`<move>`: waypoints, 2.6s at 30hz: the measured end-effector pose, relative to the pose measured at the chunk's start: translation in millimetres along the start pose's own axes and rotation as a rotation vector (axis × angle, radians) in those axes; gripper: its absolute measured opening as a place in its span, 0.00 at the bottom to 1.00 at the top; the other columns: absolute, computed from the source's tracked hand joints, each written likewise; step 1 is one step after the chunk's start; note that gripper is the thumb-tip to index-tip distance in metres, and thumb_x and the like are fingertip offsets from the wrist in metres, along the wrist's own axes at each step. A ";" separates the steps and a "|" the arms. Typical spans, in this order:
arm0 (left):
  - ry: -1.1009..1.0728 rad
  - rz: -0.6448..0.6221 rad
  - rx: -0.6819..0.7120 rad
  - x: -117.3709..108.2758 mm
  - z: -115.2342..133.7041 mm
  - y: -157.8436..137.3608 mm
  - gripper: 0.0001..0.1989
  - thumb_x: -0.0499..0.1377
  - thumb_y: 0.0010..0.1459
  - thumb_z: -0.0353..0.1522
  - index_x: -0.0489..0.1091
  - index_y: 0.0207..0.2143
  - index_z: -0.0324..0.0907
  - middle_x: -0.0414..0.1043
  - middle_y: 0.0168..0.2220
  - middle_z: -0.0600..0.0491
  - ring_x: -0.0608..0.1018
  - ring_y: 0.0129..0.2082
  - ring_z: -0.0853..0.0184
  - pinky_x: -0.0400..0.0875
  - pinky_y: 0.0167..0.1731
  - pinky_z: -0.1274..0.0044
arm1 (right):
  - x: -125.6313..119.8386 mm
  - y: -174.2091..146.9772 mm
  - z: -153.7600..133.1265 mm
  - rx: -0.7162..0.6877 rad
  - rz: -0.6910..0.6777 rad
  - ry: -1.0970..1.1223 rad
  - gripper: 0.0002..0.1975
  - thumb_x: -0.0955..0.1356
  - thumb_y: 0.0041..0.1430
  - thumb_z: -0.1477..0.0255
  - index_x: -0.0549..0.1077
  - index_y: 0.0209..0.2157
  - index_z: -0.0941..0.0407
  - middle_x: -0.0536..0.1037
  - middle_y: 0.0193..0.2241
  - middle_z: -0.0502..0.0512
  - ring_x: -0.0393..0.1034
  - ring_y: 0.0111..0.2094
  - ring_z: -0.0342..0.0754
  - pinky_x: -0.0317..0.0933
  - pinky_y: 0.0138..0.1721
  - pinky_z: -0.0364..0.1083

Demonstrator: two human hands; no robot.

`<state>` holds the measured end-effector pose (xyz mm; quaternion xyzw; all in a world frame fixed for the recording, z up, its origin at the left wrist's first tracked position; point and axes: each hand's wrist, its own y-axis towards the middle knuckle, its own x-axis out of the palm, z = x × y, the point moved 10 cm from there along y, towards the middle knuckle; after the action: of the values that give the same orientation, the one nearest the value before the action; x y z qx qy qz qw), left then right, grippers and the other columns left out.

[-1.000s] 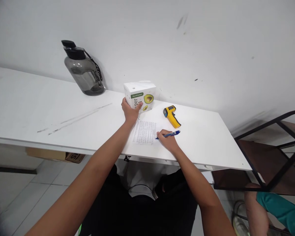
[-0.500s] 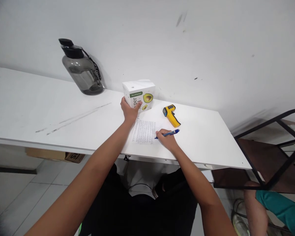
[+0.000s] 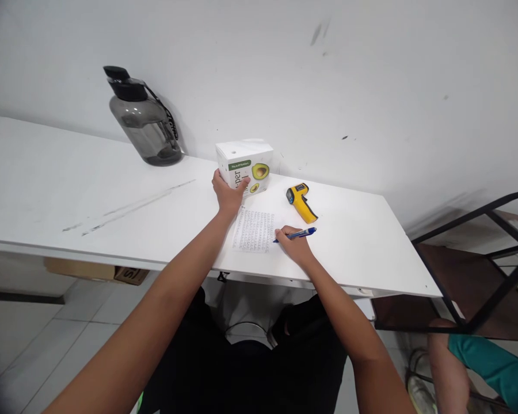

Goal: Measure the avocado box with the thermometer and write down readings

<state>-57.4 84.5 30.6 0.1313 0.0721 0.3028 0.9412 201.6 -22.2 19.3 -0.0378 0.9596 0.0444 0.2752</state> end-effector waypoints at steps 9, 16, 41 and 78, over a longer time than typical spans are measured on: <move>0.000 -0.007 0.000 0.3 -0.1 -0.2 0.46 0.74 0.45 0.43 0.55 0.62 0.49 0.60 0.61 0.42 0.62 0.66 0.47 0.60 0.65 0.55 | -0.1 0.2 1.4 0.011 0.006 0.003 0.18 0.66 0.55 0.55 0.68 0.19 0.52 0.71 0.21 0.51 0.66 0.29 0.50 0.60 0.34 0.49; 0.037 -0.019 -0.019 0.5 1.0 -1.0 0.46 0.73 0.47 0.43 0.53 0.62 0.48 0.60 0.62 0.42 0.62 0.66 0.48 0.61 0.64 0.57 | -1.7 -1.6 -1.5 0.008 0.024 0.016 0.19 0.66 0.55 0.54 0.66 0.19 0.52 0.69 0.20 0.50 0.65 0.28 0.49 0.59 0.33 0.48; 0.055 -0.025 -0.027 0.3 2.1 -1.9 0.47 0.73 0.47 0.44 0.53 0.63 0.48 0.60 0.61 0.42 0.62 0.66 0.47 0.62 0.64 0.56 | -8.2 0.0 0.7 -0.017 0.073 0.071 0.22 0.65 0.59 0.51 0.71 0.22 0.53 0.67 0.19 0.49 0.63 0.27 0.48 0.58 0.33 0.48; 0.072 -0.020 -0.024 0.7 0.8 -0.9 0.46 0.72 0.47 0.44 0.53 0.63 0.47 0.59 0.62 0.40 0.62 0.66 0.49 0.61 0.64 0.58 | -2.4 8.1 17.0 -0.035 0.128 0.268 0.26 0.69 0.54 0.58 0.69 0.52 0.54 0.77 0.35 0.49 0.68 0.24 0.42 0.65 0.33 0.47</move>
<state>-56.2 84.0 31.0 0.1083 0.1034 0.2986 0.9426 211.8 -12.2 6.7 0.0132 0.9873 0.0732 0.1404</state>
